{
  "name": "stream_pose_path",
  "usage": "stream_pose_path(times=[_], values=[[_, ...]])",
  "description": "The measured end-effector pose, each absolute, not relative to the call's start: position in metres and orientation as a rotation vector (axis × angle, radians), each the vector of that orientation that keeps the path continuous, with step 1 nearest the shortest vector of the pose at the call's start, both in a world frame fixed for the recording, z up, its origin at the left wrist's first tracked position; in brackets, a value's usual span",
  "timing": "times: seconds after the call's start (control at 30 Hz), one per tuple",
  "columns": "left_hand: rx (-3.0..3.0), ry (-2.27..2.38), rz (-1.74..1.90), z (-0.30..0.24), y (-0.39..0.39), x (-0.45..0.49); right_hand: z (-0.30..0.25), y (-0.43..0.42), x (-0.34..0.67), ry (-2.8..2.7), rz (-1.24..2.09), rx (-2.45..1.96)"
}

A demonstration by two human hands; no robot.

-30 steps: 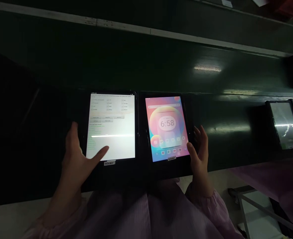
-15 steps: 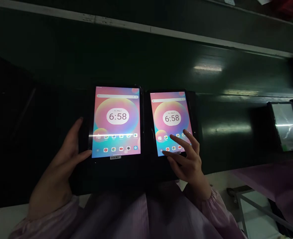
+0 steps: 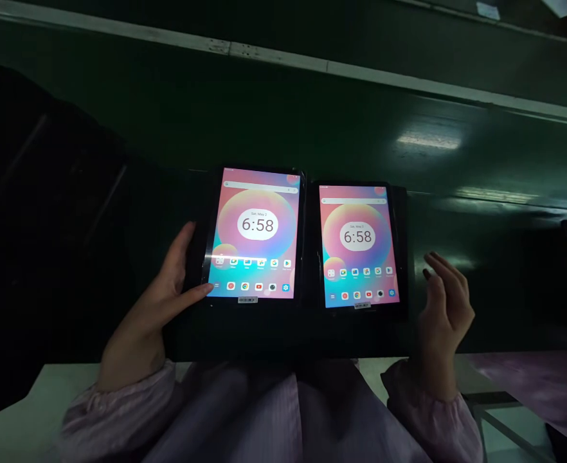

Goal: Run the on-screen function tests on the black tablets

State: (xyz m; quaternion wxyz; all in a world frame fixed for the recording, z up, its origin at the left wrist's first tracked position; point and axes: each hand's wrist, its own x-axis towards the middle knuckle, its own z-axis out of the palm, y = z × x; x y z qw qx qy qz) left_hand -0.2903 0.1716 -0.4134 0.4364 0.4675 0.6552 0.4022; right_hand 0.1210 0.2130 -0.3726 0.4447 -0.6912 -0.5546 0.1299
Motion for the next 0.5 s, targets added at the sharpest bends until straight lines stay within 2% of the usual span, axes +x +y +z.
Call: stream_pose_path(times=[0.2,0.5], values=[[1.135,1.627,1.049,-0.414,0.175,-0.288,-0.383,0.219,0.132,-0.980,0.724,-1.870],[1.148,1.721,0.911,-0.428,0.151,-0.307,-0.381,0.201,0.141,-1.196,0.586,-1.934]])
